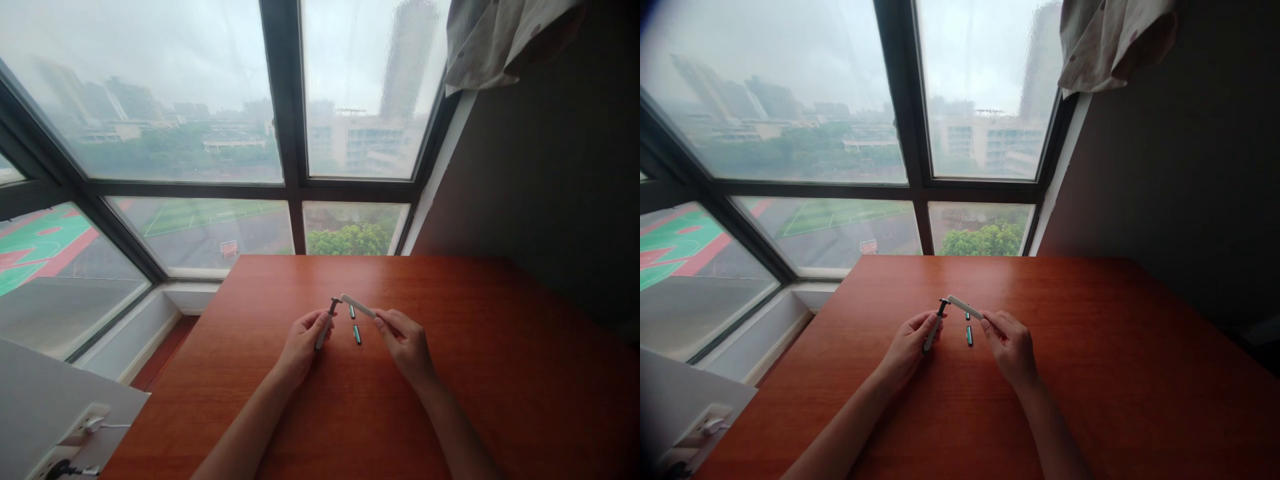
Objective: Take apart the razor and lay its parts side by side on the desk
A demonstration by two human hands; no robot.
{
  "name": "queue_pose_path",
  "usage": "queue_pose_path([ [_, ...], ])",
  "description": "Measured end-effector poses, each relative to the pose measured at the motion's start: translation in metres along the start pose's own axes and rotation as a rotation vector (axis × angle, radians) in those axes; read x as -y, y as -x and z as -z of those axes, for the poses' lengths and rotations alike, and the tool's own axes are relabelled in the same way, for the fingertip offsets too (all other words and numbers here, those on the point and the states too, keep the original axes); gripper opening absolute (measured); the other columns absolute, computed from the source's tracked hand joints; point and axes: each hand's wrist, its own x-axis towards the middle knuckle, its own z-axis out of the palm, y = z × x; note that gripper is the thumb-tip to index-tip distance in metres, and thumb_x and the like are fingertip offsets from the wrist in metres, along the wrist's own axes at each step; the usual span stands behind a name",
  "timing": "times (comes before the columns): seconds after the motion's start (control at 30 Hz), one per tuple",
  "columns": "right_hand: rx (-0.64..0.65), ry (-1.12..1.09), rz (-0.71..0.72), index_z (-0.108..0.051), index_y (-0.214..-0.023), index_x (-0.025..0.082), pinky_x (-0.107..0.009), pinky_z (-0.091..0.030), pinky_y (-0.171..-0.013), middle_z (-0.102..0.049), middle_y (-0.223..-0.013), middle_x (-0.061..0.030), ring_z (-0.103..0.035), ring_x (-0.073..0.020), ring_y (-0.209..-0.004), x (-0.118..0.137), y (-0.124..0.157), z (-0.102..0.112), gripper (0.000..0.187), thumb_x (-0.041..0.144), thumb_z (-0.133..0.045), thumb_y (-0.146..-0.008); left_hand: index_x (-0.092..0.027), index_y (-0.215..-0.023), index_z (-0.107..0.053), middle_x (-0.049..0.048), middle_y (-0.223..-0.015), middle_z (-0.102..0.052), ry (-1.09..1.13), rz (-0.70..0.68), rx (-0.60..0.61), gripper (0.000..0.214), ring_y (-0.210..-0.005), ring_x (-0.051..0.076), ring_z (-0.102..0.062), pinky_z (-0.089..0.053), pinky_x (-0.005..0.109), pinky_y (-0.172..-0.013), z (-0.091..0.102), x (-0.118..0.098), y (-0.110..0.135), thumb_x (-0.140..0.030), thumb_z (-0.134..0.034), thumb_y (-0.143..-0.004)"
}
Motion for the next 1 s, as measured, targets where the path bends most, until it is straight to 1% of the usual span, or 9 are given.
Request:
queue_pose_path([
  [0.1, 0.041, -0.008, 0.019, -0.07, -0.1, 0.02, -0.025, -0.046, -0.061, -0.066, -0.081, -0.0053, -0.06, -0.0163, -0.069, 0.0033, 0.0006, -0.0015, 0.024, 0.031, -0.051, -0.092, -0.011, -0.096, -0.072, 0.0044, -0.071, -0.06, -0.047, 0.002, 0.038, 0.045, -0.059, 0.01, -0.047, -0.034, 0.022, -0.053, -0.0005, 0.0017, 0.0006, -0.048, -0.072, -0.071],
  [0.2, 0.058, 0.038, 0.026, -0.07, -0.101, 0.02, -0.025, -0.045, -0.06, -0.065, -0.078, -0.0049, -0.058, -0.0153, -0.064, 0.002, 0.001, -0.0031, 0.026, 0.032, -0.049, -0.092, -0.012, -0.097, -0.072, 0.0046, -0.072, -0.06, -0.074, -0.012, 0.053, 0.044, -0.06, 0.011, -0.047, -0.034, 0.022, -0.054, -0.0003, 0.0021, 0.001, -0.048, -0.071, -0.072],
  [0.37, 0.048, 0.105, 0.031, -0.07, -0.105, 0.02, -0.024, -0.045, -0.062, -0.066, -0.08, -0.0054, -0.058, -0.0151, -0.065, -0.0027, 0.0011, -0.0022, 0.029, 0.033, -0.047, -0.093, -0.012, -0.097, -0.072, 0.0032, -0.069, -0.058, -0.077, -0.037, -0.002, 0.045, -0.058, 0.01, -0.046, -0.033, 0.021, -0.052, 0.0015, 0.0008, 0.0001, -0.049, -0.071, -0.072],
  [0.5, 0.041, 0.149, 0.018, -0.07, -0.105, 0.021, -0.024, -0.045, -0.063, -0.065, -0.078, -0.0049, -0.058, -0.0152, -0.064, -0.0032, 0.0008, -0.0004, 0.029, 0.033, -0.047, -0.093, -0.011, -0.1, -0.071, 0.0036, -0.07, -0.058, -0.052, -0.039, -0.018, 0.045, -0.058, 0.009, -0.046, -0.033, 0.02, -0.052, 0.0035, 0.0014, -0.0013, -0.047, -0.071, -0.073],
  [0.73, 0.036, 0.099, -0.008, -0.071, -0.102, 0.02, -0.024, -0.045, -0.061, -0.064, -0.074, -0.0043, -0.058, -0.0157, -0.064, -0.0032, 0.0008, 0.0008, 0.028, 0.034, -0.048, -0.093, -0.011, -0.096, -0.072, 0.0025, -0.068, -0.057, -0.019, -0.038, -0.008, 0.044, -0.057, 0.009, -0.045, -0.032, 0.021, -0.051, 0.0024, 0.0005, -0.0011, -0.047, -0.072, -0.071],
  [0.83, 0.04, 0.093, -0.007, -0.071, -0.102, 0.02, -0.025, -0.045, -0.06, -0.064, -0.073, -0.0044, -0.058, -0.0161, -0.063, -0.0035, 0.0008, 0.0001, 0.029, 0.034, -0.048, -0.093, -0.012, -0.095, -0.072, 0.0029, -0.068, -0.059, -0.045, -0.033, 0.001, 0.045, -0.057, 0.01, -0.046, -0.033, 0.021, -0.052, 0.002, 0.0001, -0.0002, -0.049, -0.073, -0.07],
  [1.0, 0.055, 0.092, 0.009, -0.07, -0.103, 0.02, -0.026, -0.045, -0.061, -0.065, -0.075, -0.0051, -0.058, -0.0167, -0.064, -0.002, 0.001, -0.0016, 0.029, 0.034, -0.047, -0.093, -0.012, -0.095, -0.071, 0.0046, -0.072, -0.06, -0.091, 0.005, 0.037, 0.044, -0.059, 0.011, -0.047, -0.032, 0.021, -0.051, 0.0016, 0.0015, 0.0007, -0.049, -0.071, -0.072],
])
